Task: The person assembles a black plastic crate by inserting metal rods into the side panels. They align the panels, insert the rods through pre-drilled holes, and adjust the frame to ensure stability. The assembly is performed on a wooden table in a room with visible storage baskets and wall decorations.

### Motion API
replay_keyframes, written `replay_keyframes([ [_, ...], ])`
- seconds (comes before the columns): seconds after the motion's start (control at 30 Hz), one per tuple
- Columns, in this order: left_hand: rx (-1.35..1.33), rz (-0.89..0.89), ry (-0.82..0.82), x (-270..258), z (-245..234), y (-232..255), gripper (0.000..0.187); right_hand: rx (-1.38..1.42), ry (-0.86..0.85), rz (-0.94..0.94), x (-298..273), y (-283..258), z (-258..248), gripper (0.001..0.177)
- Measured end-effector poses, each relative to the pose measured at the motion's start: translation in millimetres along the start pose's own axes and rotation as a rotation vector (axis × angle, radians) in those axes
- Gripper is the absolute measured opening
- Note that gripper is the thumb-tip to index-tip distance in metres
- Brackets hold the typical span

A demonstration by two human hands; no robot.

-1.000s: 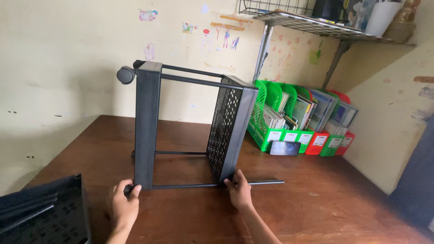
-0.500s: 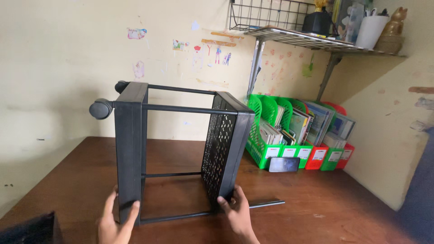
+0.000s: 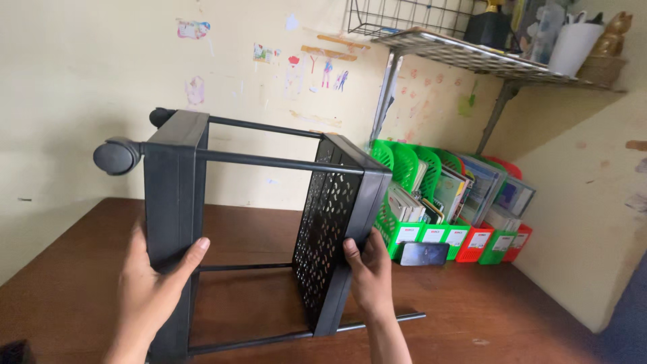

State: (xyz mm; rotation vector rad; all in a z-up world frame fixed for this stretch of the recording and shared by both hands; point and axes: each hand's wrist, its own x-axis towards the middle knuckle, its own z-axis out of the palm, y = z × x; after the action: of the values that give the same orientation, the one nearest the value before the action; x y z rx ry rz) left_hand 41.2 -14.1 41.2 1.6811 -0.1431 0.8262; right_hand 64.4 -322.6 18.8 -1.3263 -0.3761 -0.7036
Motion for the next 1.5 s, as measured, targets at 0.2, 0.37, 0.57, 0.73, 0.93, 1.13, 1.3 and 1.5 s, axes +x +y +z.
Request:
replay_keyframes([
  [0.2, -0.045, 0.202, -0.010, 6.9, -2.2, 13.4, 0.074, 0.091, -0.034, -0.037, 9.4, -19.1, 0.6, 0.052],
  [0.37, -0.217, 0.168, -0.094, 9.4, -8.1, 5.9, 0.069, 0.328, 0.023, -0.059, 4.2, -17.3, 7.9, 0.037],
  [0.57, -0.352, 0.220, -0.092, 17.6, -11.9, -14.6, 0.066, 0.337, -0.015, -0.158, 2.4, 6.0, 7.8, 0.036],
  [0.73, -0.222, 0.125, -0.059, 23.5, -16.3, -32.7, 0.069, 0.099, -0.021, -0.176, 5.2, 23.4, -1.1, 0.034],
  [0.93, -0.315, 0.085, -0.060, 24.1, -4.1, -62.0, 0.068, 0.025, -0.059, -0.149, 6.8, 37.7, -27.6, 0.035],
  [1.13, -0.356, -0.021, -0.177, 22.7, -4.0, -93.0, 0.023, -0.182, -0.046, -0.069, 11.8, 56.9, -57.0, 0.019],
  [1.3, -0.445, -0.232, -0.023, 26.0, -4.0, -99.3, 0.018, -0.305, -0.112, 0.006, 9.2, 68.3, -65.5, 0.012],
  [1.5, -1.025, -0.215, 0.092, 19.0, -22.2, -80.0, 0.049, -0.358, -0.222, 0.046, 2.6, 75.8, -62.9, 0.010],
])
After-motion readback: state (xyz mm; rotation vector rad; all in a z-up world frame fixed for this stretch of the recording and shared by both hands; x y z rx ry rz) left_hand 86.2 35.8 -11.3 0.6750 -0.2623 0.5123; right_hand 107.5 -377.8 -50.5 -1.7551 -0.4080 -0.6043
